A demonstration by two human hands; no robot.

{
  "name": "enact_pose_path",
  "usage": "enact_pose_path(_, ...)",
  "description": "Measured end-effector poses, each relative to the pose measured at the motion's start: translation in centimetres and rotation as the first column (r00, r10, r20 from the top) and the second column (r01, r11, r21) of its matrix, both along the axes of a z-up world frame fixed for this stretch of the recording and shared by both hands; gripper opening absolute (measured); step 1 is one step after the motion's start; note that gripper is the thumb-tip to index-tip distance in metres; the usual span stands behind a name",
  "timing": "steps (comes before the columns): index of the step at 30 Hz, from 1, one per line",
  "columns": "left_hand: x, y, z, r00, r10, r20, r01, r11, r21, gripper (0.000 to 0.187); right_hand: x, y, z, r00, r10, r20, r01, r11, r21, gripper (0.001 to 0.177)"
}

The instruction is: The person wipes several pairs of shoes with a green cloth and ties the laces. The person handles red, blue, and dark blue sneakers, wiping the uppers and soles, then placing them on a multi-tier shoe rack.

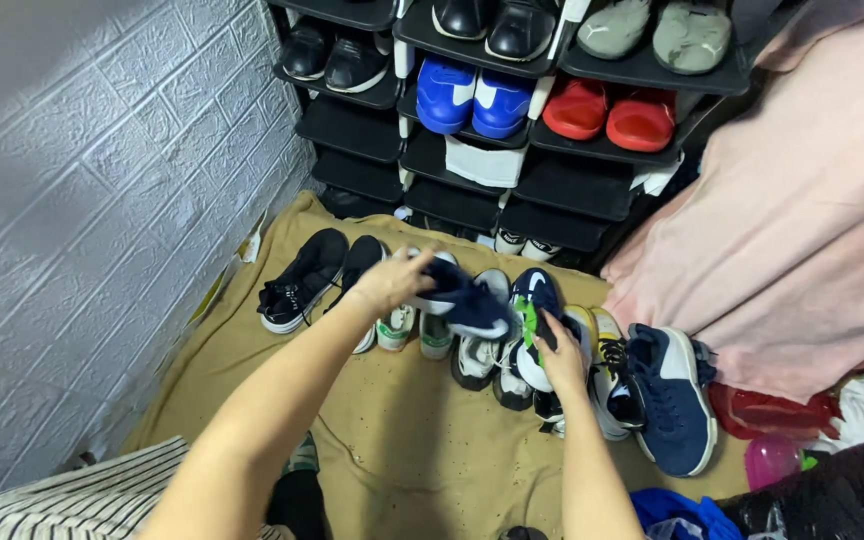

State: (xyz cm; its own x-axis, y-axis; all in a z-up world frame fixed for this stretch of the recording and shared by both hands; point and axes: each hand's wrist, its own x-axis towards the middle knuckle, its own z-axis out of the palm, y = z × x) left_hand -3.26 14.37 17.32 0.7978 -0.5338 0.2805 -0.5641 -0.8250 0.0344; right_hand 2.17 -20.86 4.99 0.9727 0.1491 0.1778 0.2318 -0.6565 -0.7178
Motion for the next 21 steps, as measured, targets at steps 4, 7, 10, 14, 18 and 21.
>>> enact_pose_path(4, 3.6, 4.9, -12.9, 0.855, 0.491, -0.168, -0.440, 0.857, 0.267, 0.027, 0.3, -0.3, -0.8, 0.999, 0.021, 0.036, -0.019, 0.998, -0.058, 0.058)
enact_pose_path(7, 5.5, 6.5, -24.3, 0.618, 0.577, -0.533, -0.739, 0.658, -0.145, 0.039, 0.3, -0.7, -0.4, 0.999, 0.052, 0.007, -0.051, 0.998, -0.043, 0.058)
enact_pose_path(10, 3.3, 5.1, -22.5, 0.676, 0.592, -0.438, -0.721, 0.652, -0.232, 0.061, 0.5, -0.4, -0.1, 0.996, 0.071, -0.050, -0.074, 0.996, -0.056, 0.060)
enact_pose_path(14, -0.3, 1.2, -12.7, 0.620, 0.624, -0.475, -0.758, 0.634, -0.157, 0.065, 0.3, -0.1, 0.0, 0.994, 0.071, -0.081, -0.079, 0.992, -0.097, 0.061)
enact_pose_path(18, 0.5, 0.4, -14.4, 0.609, 0.610, -0.507, -0.789, 0.531, -0.309, 0.046, 0.4, 0.0, 0.1, 0.993, 0.045, -0.110, -0.059, 0.990, -0.131, 0.060)
enact_pose_path(21, 1.5, 0.7, -15.4, 0.699, 0.574, -0.426, -0.714, 0.536, -0.450, 0.034, 0.3, -0.3, 0.5, 0.994, 0.029, -0.105, -0.042, 0.991, -0.123, 0.061)
